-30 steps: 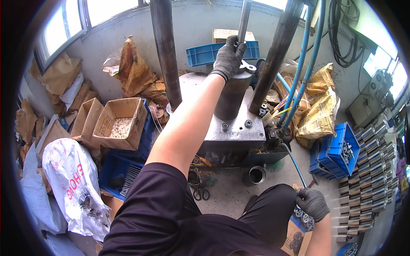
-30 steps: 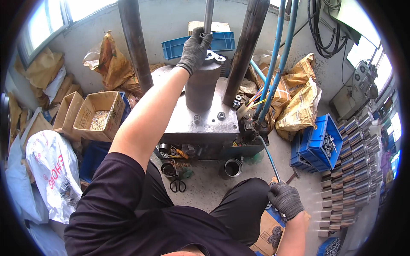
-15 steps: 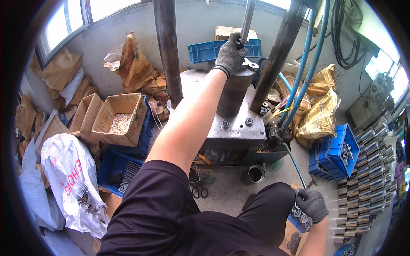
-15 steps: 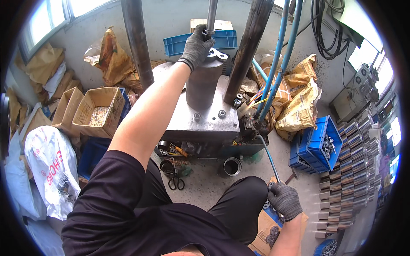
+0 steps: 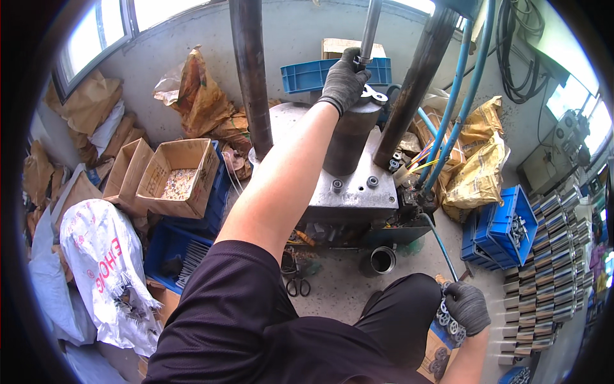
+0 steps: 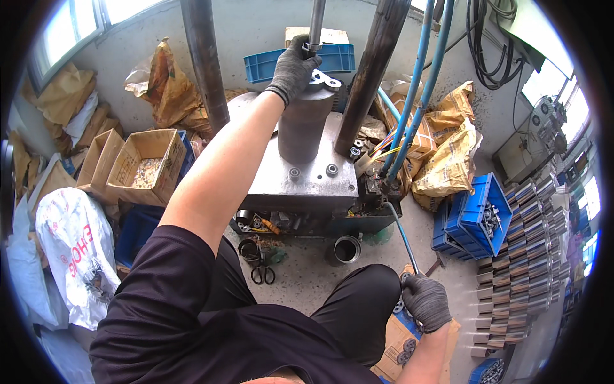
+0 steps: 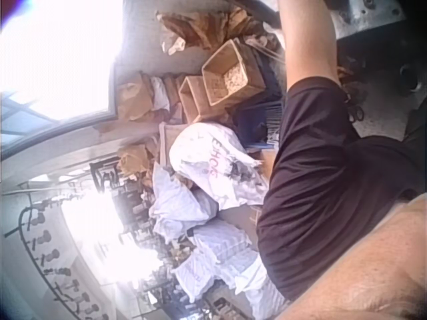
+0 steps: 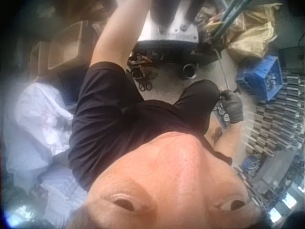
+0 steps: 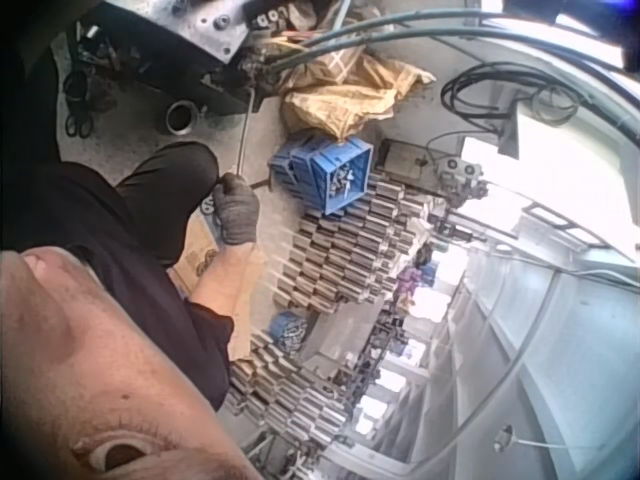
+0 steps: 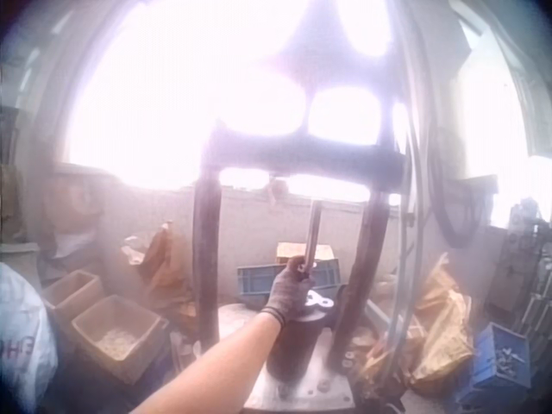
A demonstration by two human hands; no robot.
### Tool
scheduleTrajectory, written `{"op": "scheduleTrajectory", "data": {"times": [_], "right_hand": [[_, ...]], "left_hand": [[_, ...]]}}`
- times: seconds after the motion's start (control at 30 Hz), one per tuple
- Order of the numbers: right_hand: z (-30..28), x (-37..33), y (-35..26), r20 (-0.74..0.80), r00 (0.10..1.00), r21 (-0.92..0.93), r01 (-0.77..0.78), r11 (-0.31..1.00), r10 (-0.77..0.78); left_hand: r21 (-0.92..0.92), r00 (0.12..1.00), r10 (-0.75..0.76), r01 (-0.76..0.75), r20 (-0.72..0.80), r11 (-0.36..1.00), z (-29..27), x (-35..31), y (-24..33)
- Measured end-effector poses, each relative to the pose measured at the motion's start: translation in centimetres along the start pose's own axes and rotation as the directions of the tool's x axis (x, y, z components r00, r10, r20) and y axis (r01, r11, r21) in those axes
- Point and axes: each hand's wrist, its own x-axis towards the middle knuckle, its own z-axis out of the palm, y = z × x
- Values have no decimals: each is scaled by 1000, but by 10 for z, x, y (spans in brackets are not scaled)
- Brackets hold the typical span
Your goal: The person uses a press machine to press metal discs and bearings onto metal rods, places the assembled rods in a crate, gathers more rods from the floor, and presses additional discs and bearings onto them.
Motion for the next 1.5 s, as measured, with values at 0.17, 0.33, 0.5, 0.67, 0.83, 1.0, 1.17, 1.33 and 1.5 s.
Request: {"op": "scheduleTrajectory", "data": {"times": [0.17,0.33,0.5,0.67,0.83,1.0,1.17,1.33,1.5], "right_hand": [[1,-1,0,-35,999,28,-17,999,18],[4,-2,0,-56,997,77,-53,996,58],[6,-2,2,-51,996,67,-74,995,78],[6,-3,2,-66,994,72,-83,994,88],[5,-2,1,-59,993,42,-99,994,101],[7,-3,3,-66,993,45,-90,995,93],[8,-3,3,-65,993,50,-97,994,100],[4,-3,1,-78,991,89,-102,991,109],[-9,3,-1,-115,991,175,-55,983,76]], "left_hand": [[42,1000,19,-19,-16,999,1,1,-2],[94,998,55,-51,-37,994,2,3,-5],[57,999,42,-41,-17,998,2,3,-6],[52,998,51,-50,-22,997,1,2,-5],[44,1000,1,-1,-1,999,0,1,-2],[57,1000,4,-3,-6,998,-1,-1,2],[59,1000,5,-5,-11,998,0,-1,-1],[66,997,67,-65,-25,996,3,4,-10],[62,997,63,-61,-36,996,5,5,-13]]}}
